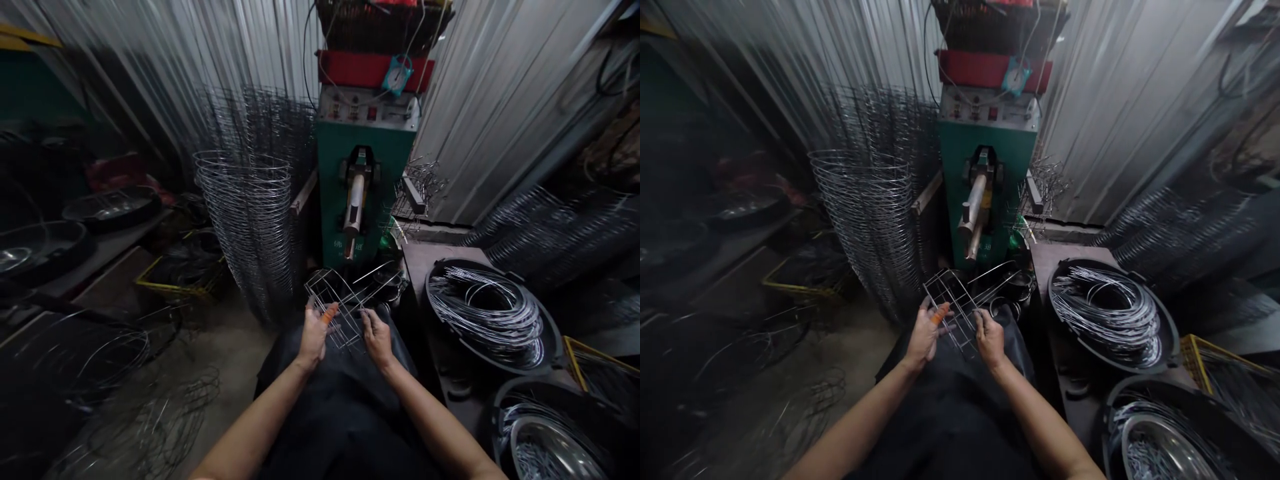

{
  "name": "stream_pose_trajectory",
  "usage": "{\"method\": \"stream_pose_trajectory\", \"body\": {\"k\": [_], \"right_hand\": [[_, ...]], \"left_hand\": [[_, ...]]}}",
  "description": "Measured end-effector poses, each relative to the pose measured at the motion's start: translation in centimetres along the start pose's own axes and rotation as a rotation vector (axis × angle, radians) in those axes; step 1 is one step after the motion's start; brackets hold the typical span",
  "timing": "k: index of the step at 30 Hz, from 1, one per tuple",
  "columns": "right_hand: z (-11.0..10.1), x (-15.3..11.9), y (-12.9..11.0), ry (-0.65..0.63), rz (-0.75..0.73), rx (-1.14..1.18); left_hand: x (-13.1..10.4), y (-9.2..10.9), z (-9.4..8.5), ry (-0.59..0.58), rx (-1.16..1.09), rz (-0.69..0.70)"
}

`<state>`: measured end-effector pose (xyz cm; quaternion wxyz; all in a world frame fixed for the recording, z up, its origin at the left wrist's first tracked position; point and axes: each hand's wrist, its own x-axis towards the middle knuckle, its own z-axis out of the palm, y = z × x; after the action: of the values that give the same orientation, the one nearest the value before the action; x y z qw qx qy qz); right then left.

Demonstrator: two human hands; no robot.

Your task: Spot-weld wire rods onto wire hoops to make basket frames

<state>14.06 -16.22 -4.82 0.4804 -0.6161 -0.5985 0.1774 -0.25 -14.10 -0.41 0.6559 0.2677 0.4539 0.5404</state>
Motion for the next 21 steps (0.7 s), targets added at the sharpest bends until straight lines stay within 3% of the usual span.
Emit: {"method": "stream_pose_trajectory", "body": {"k": [4,7,11,13,17,21], "right_hand": [[-0.2,0.2,-0.5,-0.053,-0.029,0.022],[-2.0,1.3,-0.5,-0.095,-0.136,-0.073],[-5.4,5.5,-0.6,0.141,-0.255,-0.225],[-6.3,8.4,-0.6,0.159,-0.319,-0.299],[-5.8,13.2,-0.2,-0.073,-0.410,-0.397],[-4.0,15.7,1.0,-0.312,-0.325,-0.297]], "left_hand": [[1.8,0.4,1.2,0.026,-0.064,-0.052],[2.7,0.8,1.0,0.013,-0.069,-0.058],[3.8,1.3,0.3,0.015,-0.034,-0.035],[4.3,1.5,0.1,0.004,-0.025,-0.021],[5.4,2.0,0.2,-0.028,-0.041,-0.017],[6.6,2.4,0.5,-0.058,-0.055,-0.026]]}}
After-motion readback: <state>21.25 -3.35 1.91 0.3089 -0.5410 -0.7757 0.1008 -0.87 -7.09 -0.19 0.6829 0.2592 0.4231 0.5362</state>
